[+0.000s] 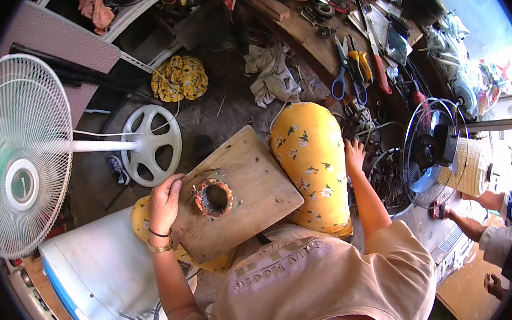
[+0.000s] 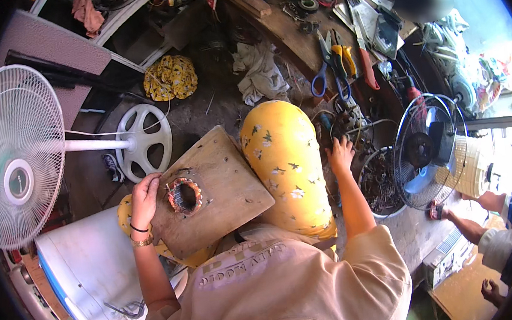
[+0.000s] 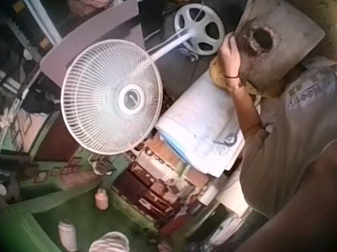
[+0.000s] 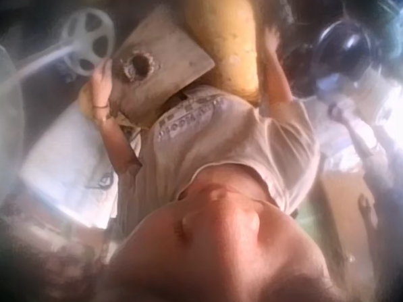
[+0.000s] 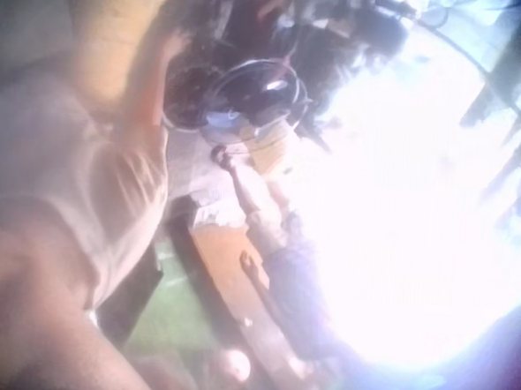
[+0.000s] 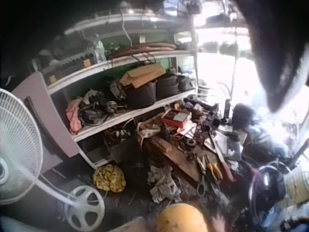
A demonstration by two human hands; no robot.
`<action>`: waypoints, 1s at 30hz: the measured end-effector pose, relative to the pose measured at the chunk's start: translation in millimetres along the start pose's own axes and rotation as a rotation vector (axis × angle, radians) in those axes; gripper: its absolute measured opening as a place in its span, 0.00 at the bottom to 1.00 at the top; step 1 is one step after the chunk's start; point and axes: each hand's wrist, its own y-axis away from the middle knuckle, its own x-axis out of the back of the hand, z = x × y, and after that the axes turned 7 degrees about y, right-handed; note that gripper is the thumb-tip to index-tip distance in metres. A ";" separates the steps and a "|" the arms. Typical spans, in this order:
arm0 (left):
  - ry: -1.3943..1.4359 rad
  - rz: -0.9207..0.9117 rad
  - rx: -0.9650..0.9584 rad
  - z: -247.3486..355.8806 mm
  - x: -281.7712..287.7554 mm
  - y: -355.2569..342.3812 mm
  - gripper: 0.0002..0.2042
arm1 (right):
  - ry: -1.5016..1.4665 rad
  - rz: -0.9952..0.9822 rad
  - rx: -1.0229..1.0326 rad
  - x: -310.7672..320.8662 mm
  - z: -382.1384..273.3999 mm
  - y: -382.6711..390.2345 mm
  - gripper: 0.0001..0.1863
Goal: The person repairs a stator by hand. They use a file to scrape the ends of copper wires, measure them with a multimeter, and then twist the wires together and apply a small piece of paper.
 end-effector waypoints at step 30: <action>0.043 0.114 0.033 2.1 10.0 30.6 0.09 | -0.697 0.215 -0.511 274.9 466.8 -198.7 0.18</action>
